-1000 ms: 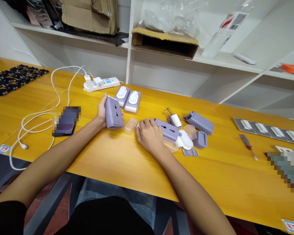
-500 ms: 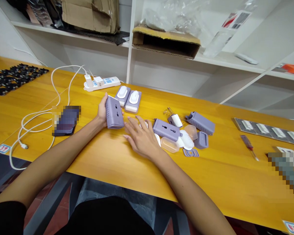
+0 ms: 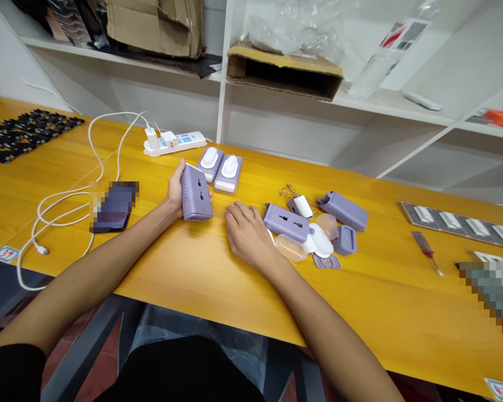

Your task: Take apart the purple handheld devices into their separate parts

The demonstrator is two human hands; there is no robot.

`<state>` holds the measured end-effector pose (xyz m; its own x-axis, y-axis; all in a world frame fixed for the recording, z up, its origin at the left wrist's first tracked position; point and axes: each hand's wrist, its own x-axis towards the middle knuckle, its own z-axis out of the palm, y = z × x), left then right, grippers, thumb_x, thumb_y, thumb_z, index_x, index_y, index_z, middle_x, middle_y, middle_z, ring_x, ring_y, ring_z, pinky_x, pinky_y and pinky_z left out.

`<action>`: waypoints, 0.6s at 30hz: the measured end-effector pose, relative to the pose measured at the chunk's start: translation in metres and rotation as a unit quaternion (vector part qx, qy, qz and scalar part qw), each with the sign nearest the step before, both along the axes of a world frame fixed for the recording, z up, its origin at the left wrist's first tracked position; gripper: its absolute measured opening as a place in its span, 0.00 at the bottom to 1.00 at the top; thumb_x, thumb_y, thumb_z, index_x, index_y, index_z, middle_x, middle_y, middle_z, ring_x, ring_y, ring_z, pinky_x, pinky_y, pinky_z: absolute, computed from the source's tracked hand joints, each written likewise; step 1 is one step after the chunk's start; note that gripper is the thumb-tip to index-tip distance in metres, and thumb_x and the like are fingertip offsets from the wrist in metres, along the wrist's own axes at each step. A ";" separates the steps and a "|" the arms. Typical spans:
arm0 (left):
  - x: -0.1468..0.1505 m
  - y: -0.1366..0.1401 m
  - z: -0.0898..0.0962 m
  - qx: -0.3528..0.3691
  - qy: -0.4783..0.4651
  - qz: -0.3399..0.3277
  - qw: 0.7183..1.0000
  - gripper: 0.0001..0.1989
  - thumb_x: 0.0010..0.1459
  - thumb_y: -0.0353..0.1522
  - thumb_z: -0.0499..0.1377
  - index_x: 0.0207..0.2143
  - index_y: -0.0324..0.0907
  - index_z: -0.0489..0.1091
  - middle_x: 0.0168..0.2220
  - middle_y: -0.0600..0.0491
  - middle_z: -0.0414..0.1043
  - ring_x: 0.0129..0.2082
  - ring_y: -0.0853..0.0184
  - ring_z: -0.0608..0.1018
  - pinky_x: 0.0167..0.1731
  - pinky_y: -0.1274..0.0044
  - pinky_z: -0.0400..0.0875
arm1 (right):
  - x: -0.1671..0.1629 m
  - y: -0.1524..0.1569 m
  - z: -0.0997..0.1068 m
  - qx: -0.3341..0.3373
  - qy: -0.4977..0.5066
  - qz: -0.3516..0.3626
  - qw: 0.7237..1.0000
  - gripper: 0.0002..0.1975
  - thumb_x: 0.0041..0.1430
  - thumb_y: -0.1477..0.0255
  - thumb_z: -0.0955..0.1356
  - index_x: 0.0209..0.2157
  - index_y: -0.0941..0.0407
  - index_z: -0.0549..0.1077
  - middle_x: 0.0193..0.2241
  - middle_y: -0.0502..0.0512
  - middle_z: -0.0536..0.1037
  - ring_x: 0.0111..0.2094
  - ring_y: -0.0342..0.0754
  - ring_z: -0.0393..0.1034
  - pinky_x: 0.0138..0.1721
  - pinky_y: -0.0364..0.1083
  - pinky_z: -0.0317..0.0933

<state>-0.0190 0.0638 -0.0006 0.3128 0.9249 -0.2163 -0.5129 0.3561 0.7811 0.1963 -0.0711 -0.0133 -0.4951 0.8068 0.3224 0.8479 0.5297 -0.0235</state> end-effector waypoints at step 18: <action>0.021 -0.031 0.009 0.004 -0.009 -0.039 0.999 0.42 0.69 0.69 0.49 0.34 0.41 0.76 0.26 0.44 0.79 0.26 0.56 0.83 0.29 0.67 0.79 | -0.012 -0.012 0.008 0.124 0.096 0.108 0.982 0.28 0.77 0.64 0.70 0.71 0.59 0.68 0.67 0.76 0.77 0.68 0.70 0.73 0.66 0.71 0.71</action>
